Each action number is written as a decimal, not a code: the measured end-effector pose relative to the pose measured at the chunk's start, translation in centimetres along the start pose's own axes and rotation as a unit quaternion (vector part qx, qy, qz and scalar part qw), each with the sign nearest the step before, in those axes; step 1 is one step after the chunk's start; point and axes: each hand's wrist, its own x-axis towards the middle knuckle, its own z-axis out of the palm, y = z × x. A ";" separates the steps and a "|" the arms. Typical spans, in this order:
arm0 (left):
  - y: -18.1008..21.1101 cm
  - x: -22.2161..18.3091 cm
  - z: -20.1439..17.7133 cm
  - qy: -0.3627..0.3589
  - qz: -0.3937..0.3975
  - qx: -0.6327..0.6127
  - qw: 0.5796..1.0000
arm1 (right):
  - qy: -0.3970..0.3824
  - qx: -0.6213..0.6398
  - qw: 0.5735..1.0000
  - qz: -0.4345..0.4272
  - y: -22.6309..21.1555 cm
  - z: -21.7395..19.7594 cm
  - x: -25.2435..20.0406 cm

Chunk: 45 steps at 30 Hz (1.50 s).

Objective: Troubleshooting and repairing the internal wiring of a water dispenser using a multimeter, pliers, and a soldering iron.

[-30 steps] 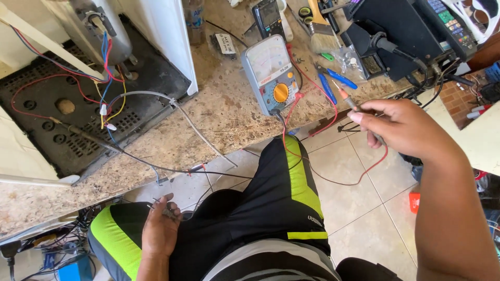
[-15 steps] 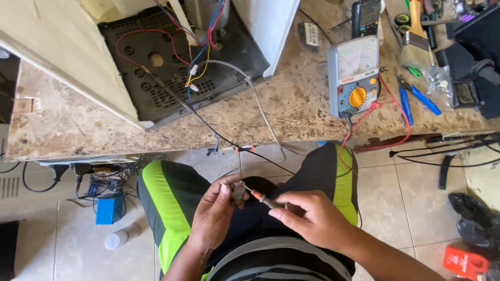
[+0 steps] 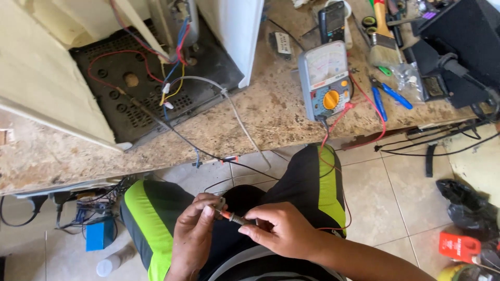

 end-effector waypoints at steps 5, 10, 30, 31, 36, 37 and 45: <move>0.7 -0.3 0.4 0.025 0.052 0.070 0.996 | -0.011 -0.001 1.000 -0.018 -0.6 -0.1 -0.1; 0.4 -0.5 0.3 0.031 0.085 0.080 0.993 | -0.028 -0.005 1.000 0.005 -0.1 0.3 -0.6; -0.8 -0.5 -0.6 0.082 0.152 0.200 0.964 | -0.066 0.019 0.997 -0.038 0.8 1.1 -0.7; -1.3 -0.3 -0.7 0.075 0.143 0.170 0.972 | -0.055 0.016 0.998 0.014 1.6 1.7 -0.7; -1.5 0.2 -0.8 0.111 0.112 0.087 0.984 | -0.088 0.034 0.958 0.271 4.9 2.4 0.1; -0.8 0.1 -0.8 0.114 0.117 0.078 0.983 | -0.001 -0.081 0.972 0.222 6.4 2.2 0.3; 8.0 3.7 -4.7 0.270 0.213 0.250 0.905 | 0.363 -0.306 0.879 0.038 -5.9 -8.0 15.3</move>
